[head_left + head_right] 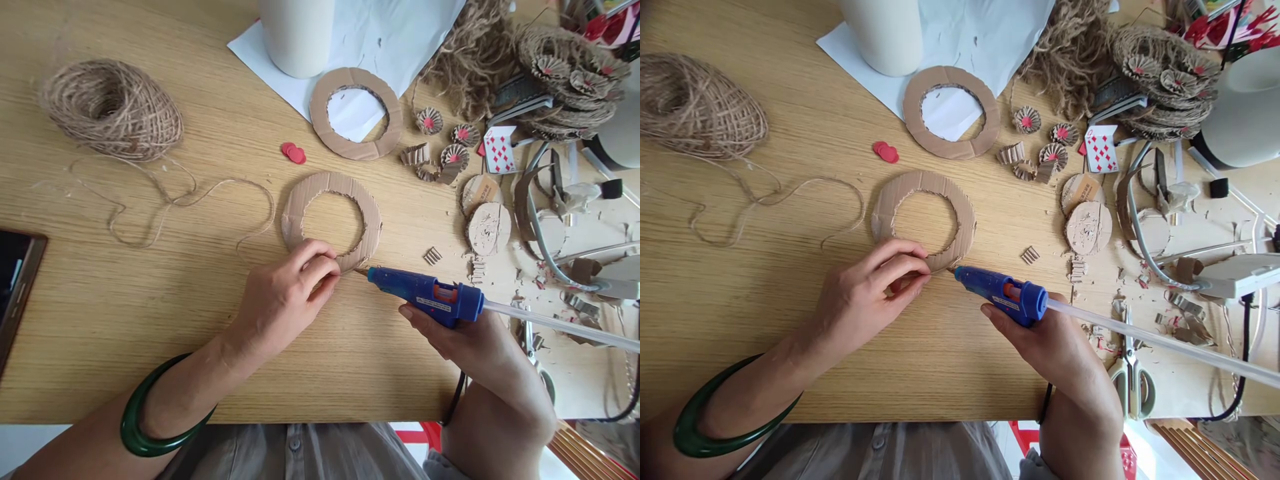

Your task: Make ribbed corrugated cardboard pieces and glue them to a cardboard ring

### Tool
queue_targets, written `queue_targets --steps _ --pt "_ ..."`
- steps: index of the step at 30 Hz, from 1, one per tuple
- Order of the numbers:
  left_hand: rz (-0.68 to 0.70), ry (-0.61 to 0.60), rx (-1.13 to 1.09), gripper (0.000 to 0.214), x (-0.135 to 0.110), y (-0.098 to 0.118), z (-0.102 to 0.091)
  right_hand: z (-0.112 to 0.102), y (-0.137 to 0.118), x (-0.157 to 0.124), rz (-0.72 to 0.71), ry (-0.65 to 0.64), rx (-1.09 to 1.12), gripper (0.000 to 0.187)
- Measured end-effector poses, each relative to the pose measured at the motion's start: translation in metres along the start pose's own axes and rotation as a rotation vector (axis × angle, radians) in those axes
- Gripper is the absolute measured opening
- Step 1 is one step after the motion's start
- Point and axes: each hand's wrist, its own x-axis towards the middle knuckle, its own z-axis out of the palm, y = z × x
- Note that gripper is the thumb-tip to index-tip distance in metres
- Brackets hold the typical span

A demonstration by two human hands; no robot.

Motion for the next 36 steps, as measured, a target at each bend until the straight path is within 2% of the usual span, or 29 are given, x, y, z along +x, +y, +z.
queue_targets --steps 10,17,23,28,36 --pt "0.005 0.001 -0.003 0.006 -0.0005 -0.0015 0.0009 0.0002 0.0012 0.0006 -0.025 0.001 -0.04 0.035" --pt "0.009 0.009 0.002 0.006 -0.0006 -0.0012 0.001 -0.0027 -0.0049 -0.0002 0.032 -0.028 -0.049 0.031" --pt "0.01 0.005 -0.001 0.006 -0.0004 -0.0005 0.0005 0.0025 -0.002 -0.0002 0.03 -0.023 -0.019 0.038" --pt "0.01 -0.003 -0.009 0.007 -0.0001 -0.0002 -0.0009 -0.0011 -0.0038 -0.0005 0.112 -0.009 -0.002 0.033" --pt "0.006 -0.006 -0.016 0.008 0.0007 -0.001 -0.0007 -0.0033 -0.0006 0.0027 0.032 0.014 0.049 0.028"
